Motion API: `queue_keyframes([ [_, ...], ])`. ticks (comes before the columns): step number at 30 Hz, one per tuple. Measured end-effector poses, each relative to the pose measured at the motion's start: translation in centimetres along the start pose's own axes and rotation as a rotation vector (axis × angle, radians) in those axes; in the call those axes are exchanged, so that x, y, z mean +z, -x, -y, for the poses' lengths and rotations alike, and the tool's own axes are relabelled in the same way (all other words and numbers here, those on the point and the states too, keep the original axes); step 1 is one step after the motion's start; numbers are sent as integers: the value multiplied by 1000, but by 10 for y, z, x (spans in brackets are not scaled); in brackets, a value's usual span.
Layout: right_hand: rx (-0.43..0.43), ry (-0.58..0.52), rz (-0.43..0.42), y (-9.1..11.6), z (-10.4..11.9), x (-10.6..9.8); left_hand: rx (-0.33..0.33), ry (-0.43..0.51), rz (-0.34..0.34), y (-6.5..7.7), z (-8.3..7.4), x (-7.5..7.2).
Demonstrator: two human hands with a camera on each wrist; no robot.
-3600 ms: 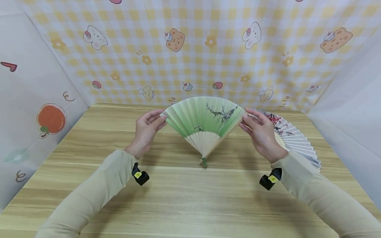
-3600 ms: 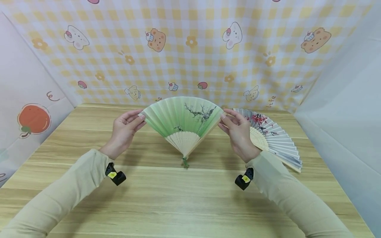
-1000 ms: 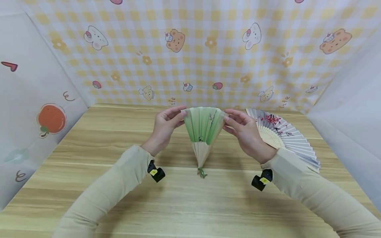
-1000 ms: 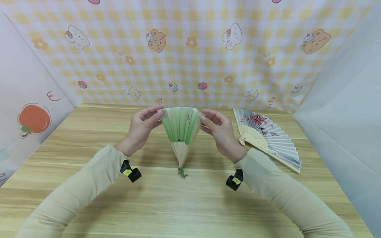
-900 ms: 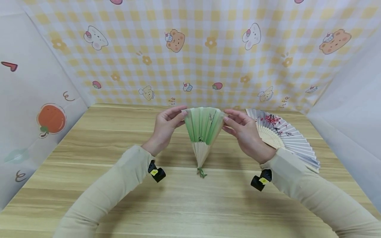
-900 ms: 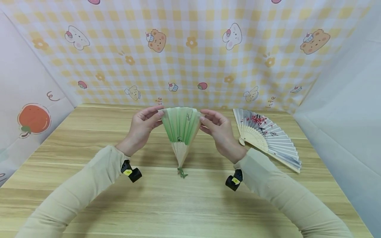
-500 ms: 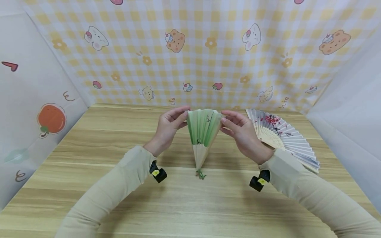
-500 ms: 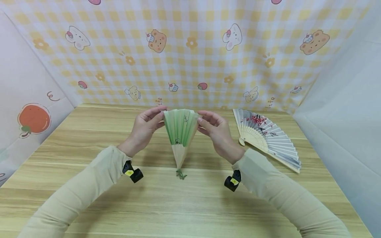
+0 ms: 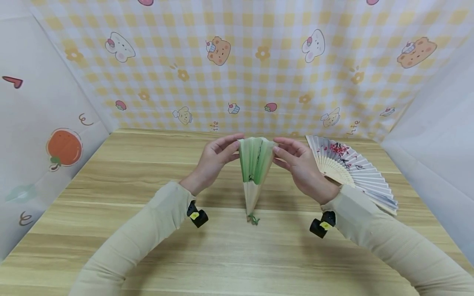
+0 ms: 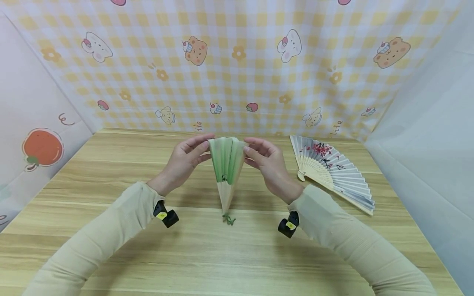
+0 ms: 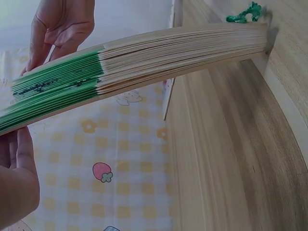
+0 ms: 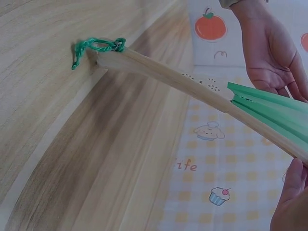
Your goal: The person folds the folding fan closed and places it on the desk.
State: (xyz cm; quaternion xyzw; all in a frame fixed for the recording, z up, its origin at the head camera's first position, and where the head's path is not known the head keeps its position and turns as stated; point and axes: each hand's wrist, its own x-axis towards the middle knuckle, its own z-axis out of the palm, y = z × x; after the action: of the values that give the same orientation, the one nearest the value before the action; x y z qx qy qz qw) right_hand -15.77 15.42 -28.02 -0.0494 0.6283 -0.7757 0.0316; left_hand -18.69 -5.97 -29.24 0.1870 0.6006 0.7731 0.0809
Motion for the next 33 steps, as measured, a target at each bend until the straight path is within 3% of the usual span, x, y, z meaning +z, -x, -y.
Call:
queue_keyframes([
  [11,3,5,15,0,1,1,65,6,52,0,1,3],
  [33,49,-48,84,2,3,2,61,-1,58,-1,0,10],
])
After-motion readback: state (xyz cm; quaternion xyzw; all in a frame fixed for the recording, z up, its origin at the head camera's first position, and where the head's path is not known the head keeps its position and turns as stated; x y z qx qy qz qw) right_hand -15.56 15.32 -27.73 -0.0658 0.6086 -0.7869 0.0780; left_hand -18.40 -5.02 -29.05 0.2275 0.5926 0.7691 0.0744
